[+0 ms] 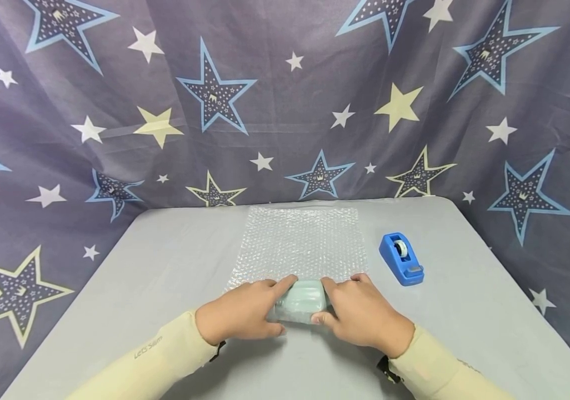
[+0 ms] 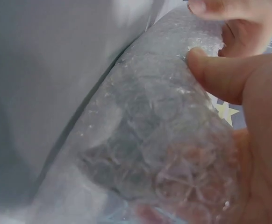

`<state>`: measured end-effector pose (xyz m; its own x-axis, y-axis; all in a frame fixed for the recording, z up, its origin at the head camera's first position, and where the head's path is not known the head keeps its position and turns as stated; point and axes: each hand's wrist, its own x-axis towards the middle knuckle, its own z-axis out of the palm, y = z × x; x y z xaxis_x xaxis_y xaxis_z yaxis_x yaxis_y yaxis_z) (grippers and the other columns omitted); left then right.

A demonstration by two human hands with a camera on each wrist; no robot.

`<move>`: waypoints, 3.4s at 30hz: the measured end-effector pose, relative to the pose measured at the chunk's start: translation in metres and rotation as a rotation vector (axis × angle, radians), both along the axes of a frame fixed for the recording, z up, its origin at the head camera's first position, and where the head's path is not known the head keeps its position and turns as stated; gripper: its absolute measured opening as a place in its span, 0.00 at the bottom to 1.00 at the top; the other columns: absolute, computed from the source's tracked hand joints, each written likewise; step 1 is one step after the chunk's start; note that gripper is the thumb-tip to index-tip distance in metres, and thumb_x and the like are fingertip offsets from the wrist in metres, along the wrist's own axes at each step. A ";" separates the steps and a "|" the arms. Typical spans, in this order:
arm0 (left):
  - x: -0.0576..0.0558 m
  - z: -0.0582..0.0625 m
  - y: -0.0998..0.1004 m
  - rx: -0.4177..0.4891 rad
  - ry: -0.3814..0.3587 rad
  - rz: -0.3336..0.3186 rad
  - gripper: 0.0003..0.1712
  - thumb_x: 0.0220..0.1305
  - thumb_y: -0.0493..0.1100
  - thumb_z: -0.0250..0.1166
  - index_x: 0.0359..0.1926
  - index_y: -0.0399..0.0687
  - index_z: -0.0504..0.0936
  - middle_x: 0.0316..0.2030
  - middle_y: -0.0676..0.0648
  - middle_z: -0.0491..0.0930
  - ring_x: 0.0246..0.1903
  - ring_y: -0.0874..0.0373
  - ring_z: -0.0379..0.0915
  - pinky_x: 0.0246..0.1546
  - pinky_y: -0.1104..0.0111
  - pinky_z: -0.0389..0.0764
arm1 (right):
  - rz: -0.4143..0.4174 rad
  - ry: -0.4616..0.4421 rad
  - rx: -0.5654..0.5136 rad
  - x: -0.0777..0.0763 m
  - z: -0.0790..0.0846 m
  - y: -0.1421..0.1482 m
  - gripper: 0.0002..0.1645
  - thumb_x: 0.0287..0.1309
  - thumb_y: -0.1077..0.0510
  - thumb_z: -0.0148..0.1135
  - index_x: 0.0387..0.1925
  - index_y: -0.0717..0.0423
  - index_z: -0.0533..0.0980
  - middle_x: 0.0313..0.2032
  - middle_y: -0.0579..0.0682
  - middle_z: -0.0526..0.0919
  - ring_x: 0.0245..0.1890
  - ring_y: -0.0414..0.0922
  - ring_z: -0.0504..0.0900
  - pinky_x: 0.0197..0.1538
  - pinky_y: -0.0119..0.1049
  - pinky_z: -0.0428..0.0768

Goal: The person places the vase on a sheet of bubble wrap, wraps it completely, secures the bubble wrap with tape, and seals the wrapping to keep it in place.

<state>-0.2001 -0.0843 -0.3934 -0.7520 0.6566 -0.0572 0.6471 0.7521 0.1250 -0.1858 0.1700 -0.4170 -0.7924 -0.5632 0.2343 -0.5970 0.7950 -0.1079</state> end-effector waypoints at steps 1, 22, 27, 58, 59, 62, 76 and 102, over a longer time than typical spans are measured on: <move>0.001 -0.001 -0.001 -0.005 -0.024 0.009 0.56 0.54 0.59 0.77 0.78 0.49 0.60 0.50 0.41 0.85 0.44 0.53 0.84 0.42 0.60 0.84 | 0.003 -0.006 -0.003 0.000 0.000 0.001 0.43 0.61 0.31 0.65 0.60 0.63 0.77 0.37 0.46 0.90 0.38 0.43 0.87 0.56 0.56 0.75; 0.007 -0.008 -0.001 0.020 0.064 0.051 0.50 0.63 0.65 0.68 0.76 0.43 0.63 0.47 0.40 0.87 0.42 0.52 0.86 0.37 0.58 0.84 | 0.095 -0.059 0.014 -0.014 0.008 0.002 0.40 0.62 0.31 0.64 0.60 0.59 0.77 0.36 0.40 0.88 0.37 0.40 0.87 0.57 0.65 0.74; 0.008 -0.012 0.001 0.051 0.202 0.061 0.46 0.63 0.68 0.66 0.72 0.44 0.70 0.51 0.43 0.85 0.40 0.54 0.85 0.35 0.58 0.84 | 0.099 -0.099 0.019 -0.017 0.010 0.003 0.39 0.62 0.31 0.64 0.58 0.58 0.77 0.34 0.38 0.87 0.36 0.38 0.86 0.59 0.67 0.73; -0.008 -0.007 0.019 0.113 0.384 -0.022 0.27 0.54 0.65 0.74 0.42 0.51 0.82 0.32 0.56 0.82 0.25 0.64 0.70 0.26 0.65 0.69 | 0.157 -0.185 -0.020 -0.030 0.017 0.004 0.27 0.62 0.34 0.67 0.47 0.52 0.80 0.23 0.31 0.76 0.22 0.31 0.71 0.40 0.43 0.73; -0.009 -0.006 0.020 0.107 0.375 -0.020 0.26 0.54 0.65 0.74 0.41 0.52 0.82 0.31 0.56 0.81 0.25 0.64 0.69 0.25 0.65 0.68 | 0.156 -0.194 -0.026 -0.031 0.018 0.004 0.27 0.62 0.35 0.67 0.47 0.51 0.80 0.24 0.32 0.76 0.22 0.31 0.71 0.39 0.42 0.74; -0.012 -0.004 0.020 0.104 0.349 -0.015 0.26 0.54 0.65 0.74 0.42 0.52 0.82 0.31 0.56 0.81 0.25 0.65 0.69 0.26 0.65 0.68 | 0.147 -0.227 -0.039 -0.032 0.019 0.004 0.25 0.62 0.36 0.68 0.46 0.51 0.80 0.24 0.33 0.76 0.23 0.32 0.72 0.36 0.38 0.74; -0.013 -0.006 0.018 0.217 0.255 0.007 0.25 0.54 0.61 0.75 0.47 0.54 0.84 0.36 0.58 0.86 0.30 0.67 0.75 0.34 0.64 0.67 | 0.129 -0.248 0.004 -0.034 0.020 0.003 0.23 0.62 0.33 0.66 0.41 0.46 0.77 0.24 0.32 0.75 0.22 0.32 0.71 0.39 0.41 0.72; -0.014 -0.011 0.021 0.294 0.233 0.081 0.22 0.52 0.58 0.74 0.47 0.57 0.88 0.38 0.59 0.88 0.29 0.68 0.75 0.35 0.63 0.62 | 0.051 -0.327 0.017 -0.030 0.023 0.005 0.42 0.68 0.34 0.59 0.67 0.62 0.73 0.47 0.48 0.89 0.52 0.50 0.88 0.68 0.74 0.61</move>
